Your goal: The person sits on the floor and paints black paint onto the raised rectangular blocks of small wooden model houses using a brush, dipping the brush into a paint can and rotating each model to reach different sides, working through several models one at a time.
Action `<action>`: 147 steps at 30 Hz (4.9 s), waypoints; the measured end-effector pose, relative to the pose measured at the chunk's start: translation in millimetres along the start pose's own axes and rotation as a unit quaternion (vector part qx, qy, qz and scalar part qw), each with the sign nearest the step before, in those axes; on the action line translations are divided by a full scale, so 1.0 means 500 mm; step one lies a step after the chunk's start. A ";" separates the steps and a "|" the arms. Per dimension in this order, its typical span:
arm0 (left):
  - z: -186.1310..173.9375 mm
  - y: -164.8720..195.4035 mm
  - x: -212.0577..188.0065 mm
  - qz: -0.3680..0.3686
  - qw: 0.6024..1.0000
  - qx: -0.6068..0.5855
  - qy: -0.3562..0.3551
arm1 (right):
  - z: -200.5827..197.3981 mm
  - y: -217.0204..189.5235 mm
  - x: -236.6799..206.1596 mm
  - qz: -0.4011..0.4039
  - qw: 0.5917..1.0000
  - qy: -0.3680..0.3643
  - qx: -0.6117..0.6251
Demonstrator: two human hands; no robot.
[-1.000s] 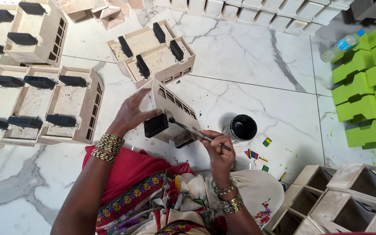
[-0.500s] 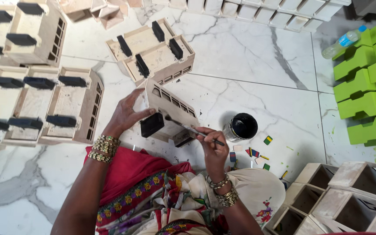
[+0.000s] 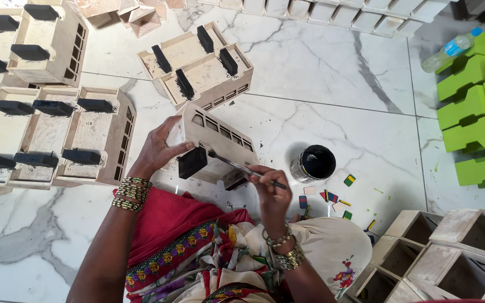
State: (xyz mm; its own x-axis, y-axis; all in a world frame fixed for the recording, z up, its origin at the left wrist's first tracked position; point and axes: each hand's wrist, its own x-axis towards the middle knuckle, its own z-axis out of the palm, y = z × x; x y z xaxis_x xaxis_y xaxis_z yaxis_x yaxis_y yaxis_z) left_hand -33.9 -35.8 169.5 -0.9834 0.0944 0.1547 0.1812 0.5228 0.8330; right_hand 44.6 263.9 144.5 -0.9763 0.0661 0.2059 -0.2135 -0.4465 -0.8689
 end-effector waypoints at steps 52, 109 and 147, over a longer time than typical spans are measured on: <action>0.155 0.107 0.089 0.059 0.986 0.128 0.085 | 0.072 -0.181 0.019 -0.258 0.722 -0.319 -0.558; 0.207 -0.263 -0.155 -0.212 0.903 -0.364 0.082 | -0.034 -0.036 -0.058 0.181 0.974 0.070 0.118; 0.198 -0.250 -0.143 -0.232 0.853 -0.461 0.070 | 0.063 0.164 0.054 -0.037 0.936 -0.086 -0.340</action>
State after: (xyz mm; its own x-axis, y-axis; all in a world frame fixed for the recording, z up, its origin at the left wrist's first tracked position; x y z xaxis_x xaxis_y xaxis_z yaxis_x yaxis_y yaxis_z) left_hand 13.3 -24.0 1.9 -0.9515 -0.0765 -0.2979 -0.2403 -0.4195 0.8754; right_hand 1.9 201.2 93.1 -0.9505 -0.0973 0.2950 -0.3098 0.2278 -0.9231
